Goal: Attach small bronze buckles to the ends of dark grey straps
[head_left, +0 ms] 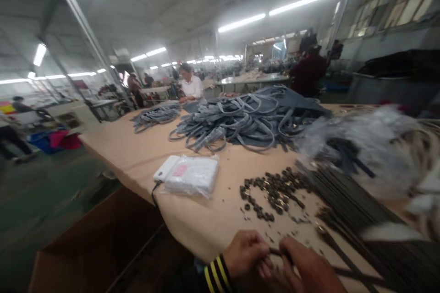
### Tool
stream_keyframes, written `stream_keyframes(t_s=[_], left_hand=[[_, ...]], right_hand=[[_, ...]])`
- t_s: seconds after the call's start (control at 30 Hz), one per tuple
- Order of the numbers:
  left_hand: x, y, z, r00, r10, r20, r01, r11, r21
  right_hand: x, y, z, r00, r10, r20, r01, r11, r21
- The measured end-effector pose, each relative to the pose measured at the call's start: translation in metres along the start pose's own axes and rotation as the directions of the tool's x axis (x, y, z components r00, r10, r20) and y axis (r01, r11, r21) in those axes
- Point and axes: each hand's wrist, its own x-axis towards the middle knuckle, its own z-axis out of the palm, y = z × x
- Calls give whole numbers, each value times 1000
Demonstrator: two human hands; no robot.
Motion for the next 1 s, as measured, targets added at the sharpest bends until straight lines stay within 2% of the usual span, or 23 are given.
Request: stream_keyframes(t_s=[0.07, 0.13, 0.27, 0.37, 0.47, 0.63, 0.73, 0.87, 1.0], left_hand=[[-3, 2, 8, 999, -12, -47, 13, 1000, 27], [-4, 6, 11, 998, -12, -55, 15, 998, 67], [0, 9, 7, 997, -40, -68, 45, 996, 80], [3, 7, 2, 990, -79, -117, 88, 994, 71], [5, 6, -3, 984, -109, -143, 116, 992, 44], [7, 6, -4, 981, -126, -149, 128, 992, 8], [7, 6, -4, 981, -129, -146, 131, 991, 4], [7, 5, -4, 982, -122, -143, 124, 992, -1], [8, 5, -3, 983, -110, -149, 113, 994, 8]], right_hand=[[1, -8, -13, 995, 37, 93, -37, 999, 4], [9, -8, -19, 987, 83, 136, -88, 995, 36], [21, 9, -24, 963, 113, 243, -162, 967, 194], [33, 25, -25, 967, 150, 206, -196, 955, 225], [51, 34, -19, 964, 209, 164, -227, 968, 103], [74, 26, -3, 923, 305, 235, -270, 948, -167], [79, 22, 2, 909, 338, 243, -276, 927, -255], [76, 26, 1, 931, 306, 201, -266, 943, -202], [65, 30, -7, 953, 293, 75, -293, 956, -15]])
